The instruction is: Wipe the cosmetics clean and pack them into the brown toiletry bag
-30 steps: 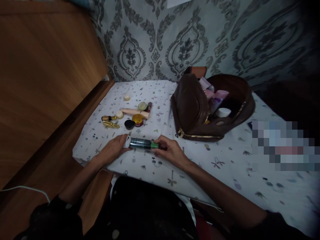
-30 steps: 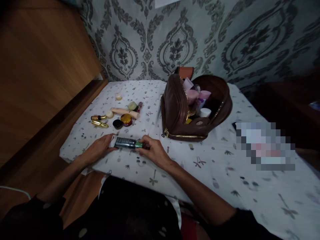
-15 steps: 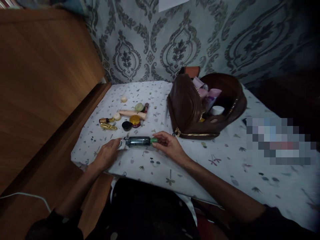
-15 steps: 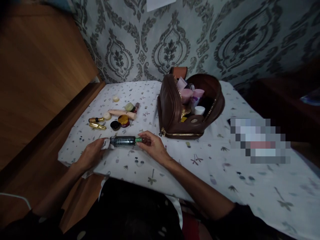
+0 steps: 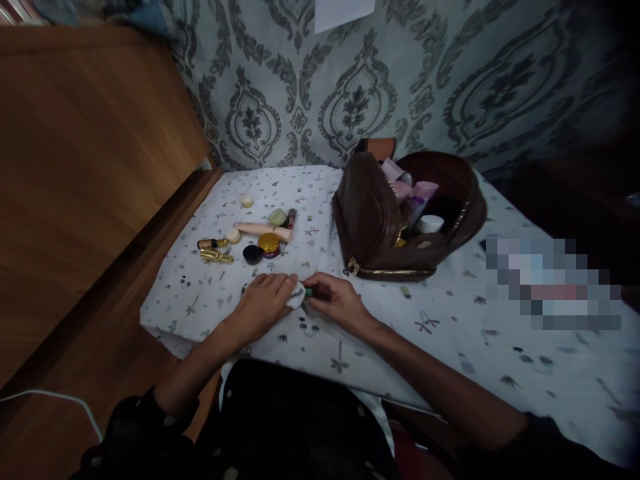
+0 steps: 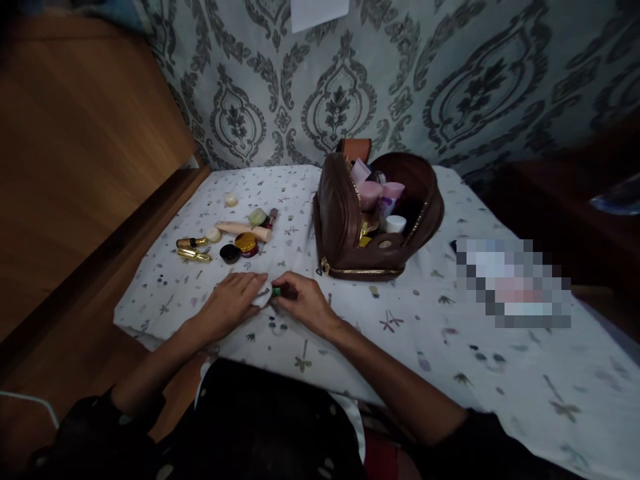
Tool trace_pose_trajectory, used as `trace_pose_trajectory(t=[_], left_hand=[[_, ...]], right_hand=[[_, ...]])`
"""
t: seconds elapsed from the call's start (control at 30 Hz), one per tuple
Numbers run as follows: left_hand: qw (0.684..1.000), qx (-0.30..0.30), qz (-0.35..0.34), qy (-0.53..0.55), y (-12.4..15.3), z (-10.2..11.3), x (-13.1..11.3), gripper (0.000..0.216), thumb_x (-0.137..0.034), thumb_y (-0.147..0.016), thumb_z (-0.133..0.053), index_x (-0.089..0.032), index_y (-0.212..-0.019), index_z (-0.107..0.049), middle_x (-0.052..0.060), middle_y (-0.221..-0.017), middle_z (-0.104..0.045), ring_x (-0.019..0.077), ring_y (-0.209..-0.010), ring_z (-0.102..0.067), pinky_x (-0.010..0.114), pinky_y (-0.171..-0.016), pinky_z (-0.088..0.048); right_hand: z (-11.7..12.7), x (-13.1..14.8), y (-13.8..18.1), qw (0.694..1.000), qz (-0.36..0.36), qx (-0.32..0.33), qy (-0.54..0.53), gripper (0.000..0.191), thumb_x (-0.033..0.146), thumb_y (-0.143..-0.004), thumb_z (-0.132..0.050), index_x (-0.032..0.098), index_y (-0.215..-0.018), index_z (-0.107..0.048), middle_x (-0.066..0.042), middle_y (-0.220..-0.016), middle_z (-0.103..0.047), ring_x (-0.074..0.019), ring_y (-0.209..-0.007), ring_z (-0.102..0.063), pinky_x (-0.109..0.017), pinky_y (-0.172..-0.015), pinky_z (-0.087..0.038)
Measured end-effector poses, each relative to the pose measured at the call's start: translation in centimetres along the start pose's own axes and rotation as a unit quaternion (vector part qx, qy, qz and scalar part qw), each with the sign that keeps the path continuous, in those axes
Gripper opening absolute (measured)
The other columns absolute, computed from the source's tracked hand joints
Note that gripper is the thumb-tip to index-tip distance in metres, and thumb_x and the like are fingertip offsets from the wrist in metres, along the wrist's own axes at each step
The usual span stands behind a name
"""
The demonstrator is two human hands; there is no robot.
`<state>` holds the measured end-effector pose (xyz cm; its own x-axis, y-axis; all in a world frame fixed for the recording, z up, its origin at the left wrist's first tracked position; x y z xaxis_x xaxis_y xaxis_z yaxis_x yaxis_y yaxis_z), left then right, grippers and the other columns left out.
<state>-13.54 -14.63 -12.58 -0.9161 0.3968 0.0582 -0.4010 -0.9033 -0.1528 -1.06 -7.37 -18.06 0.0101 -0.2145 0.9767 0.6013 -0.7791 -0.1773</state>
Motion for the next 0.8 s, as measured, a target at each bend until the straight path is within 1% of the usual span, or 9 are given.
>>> trace_pose_trajectory(t=[0.13,0.27,0.33,0.47,0.57,0.6,0.67,0.73,0.8], left_hand=[[0.998,0.024,0.051,0.017,2.2,0.3,3.0,0.046,-0.044,-0.091,-0.062,-0.017,-0.126,-0.047,0.011,-0.113,-0.066,0.0282,-0.106,-0.063,0.041,-0.088,-0.051],[0.994,0.023,0.098,0.037,4.8,0.0,5.8,0.043,-0.047,-0.092,-0.059,-0.018,-0.121,-0.049,0.011,-0.110,-0.064,0.0282,-0.102,-0.062,0.042,-0.085,-0.052],[0.993,0.013,0.110,0.033,5.8,-0.4,6.7,0.039,-0.049,-0.092,-0.057,-0.018,-0.114,-0.051,0.010,-0.107,-0.063,0.0283,-0.102,-0.060,0.042,-0.084,-0.052],[0.993,-0.009,0.121,0.006,6.8,-1.5,7.6,0.034,-0.051,-0.091,-0.057,-0.018,-0.095,-0.053,0.007,-0.097,-0.060,0.0268,-0.095,-0.060,0.044,-0.086,-0.052],[0.993,-0.021,0.116,0.008,7.1,-2.0,7.9,0.030,-0.049,-0.092,-0.057,-0.019,-0.090,-0.054,0.007,-0.094,-0.061,0.0260,-0.094,-0.061,0.045,-0.091,-0.051],[0.993,-0.020,0.113,0.015,7.2,-2.1,8.1,0.029,-0.048,-0.093,-0.057,-0.019,-0.089,-0.054,0.007,-0.094,-0.061,0.0259,-0.094,-0.062,0.043,-0.090,-0.052],[0.993,-0.010,0.111,0.039,7.4,-2.0,8.4,0.027,-0.045,-0.094,-0.055,-0.019,-0.087,-0.055,0.007,-0.092,-0.063,0.0249,-0.091,-0.063,0.039,-0.083,-0.054],[0.990,-0.013,0.126,0.070,7.5,-1.4,8.8,0.025,-0.042,-0.098,-0.049,-0.020,-0.088,-0.056,0.006,-0.087,-0.065,0.0224,-0.083,-0.065,0.033,-0.075,-0.054],[0.980,-0.057,0.169,0.093,7.5,-0.2,9.3,0.025,-0.037,-0.101,-0.041,-0.020,-0.094,-0.058,0.004,-0.082,-0.066,0.0202,-0.075,-0.065,0.031,-0.069,-0.053]], right_hand=[[-0.1,0.4,0.1,1.000,0.005,0.009,0.009,0.023,0.035,-0.075,-0.072,0.020,-0.091,-0.067,-0.004,-0.089,-0.071,-0.0178,-0.082,-0.066,-0.032,-0.078,-0.055],[-0.1,0.8,0.1,1.000,-0.007,0.017,0.005,0.021,0.033,-0.075,-0.071,0.020,-0.090,-0.066,-0.004,-0.089,-0.070,-0.0182,-0.084,-0.066,-0.033,-0.079,-0.054],[-0.1,0.9,0.0,0.999,-0.023,0.024,-0.002,0.023,0.032,-0.075,-0.071,0.020,-0.093,-0.066,-0.004,-0.089,-0.070,-0.0176,-0.082,-0.065,-0.033,-0.077,-0.054],[0.0,0.4,-0.1,0.998,-0.061,0.031,0.003,0.031,0.035,-0.074,-0.074,0.020,-0.100,-0.067,-0.004,-0.089,-0.070,-0.0160,-0.075,-0.063,-0.031,-0.070,-0.053],[0.2,0.1,-0.2,0.997,-0.063,0.027,0.020,0.028,0.037,-0.073,-0.075,0.019,-0.095,-0.070,-0.002,-0.081,-0.066,-0.0139,-0.068,-0.059,-0.028,-0.063,-0.050],[0.3,0.1,-0.3,0.998,-0.059,0.023,0.020,0.028,0.038,-0.073,-0.076,0.019,-0.093,-0.070,-0.002,-0.080,-0.065,-0.0135,-0.067,-0.058,-0.027,-0.061,-0.049],[0.3,0.1,-0.3,0.998,-0.056,0.019,0.011,0.030,0.041,-0.072,-0.077,0.019,-0.091,-0.070,-0.001,-0.079,-0.064,-0.0134,-0.067,-0.057,-0.026,-0.060,-0.047],[0.4,0.3,-0.3,0.998,-0.055,0.017,0.002,0.031,0.043,-0.072,-0.076,0.019,-0.091,-0.070,0.000,-0.077,-0.064,-0.0135,-0.066,-0.057,-0.026,-0.059,-0.046],[0.2,0.6,-0.1,0.998,-0.058,0.028,-0.007,0.032,0.045,-0.075,-0.074,0.019,-0.092,-0.068,0.000,-0.073,-0.064,-0.0131,-0.063,-0.056,-0.025,-0.058,-0.044]])
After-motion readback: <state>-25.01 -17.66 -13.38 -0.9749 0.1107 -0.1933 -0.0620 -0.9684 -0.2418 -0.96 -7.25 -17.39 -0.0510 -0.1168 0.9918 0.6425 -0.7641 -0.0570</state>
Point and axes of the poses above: each hand's wrist, its own y-axis away from the middle knuckle, its own z-axis out of the back of the hand, x = y × z, the point moved 6 cm from there along -y, towards the middle knuckle
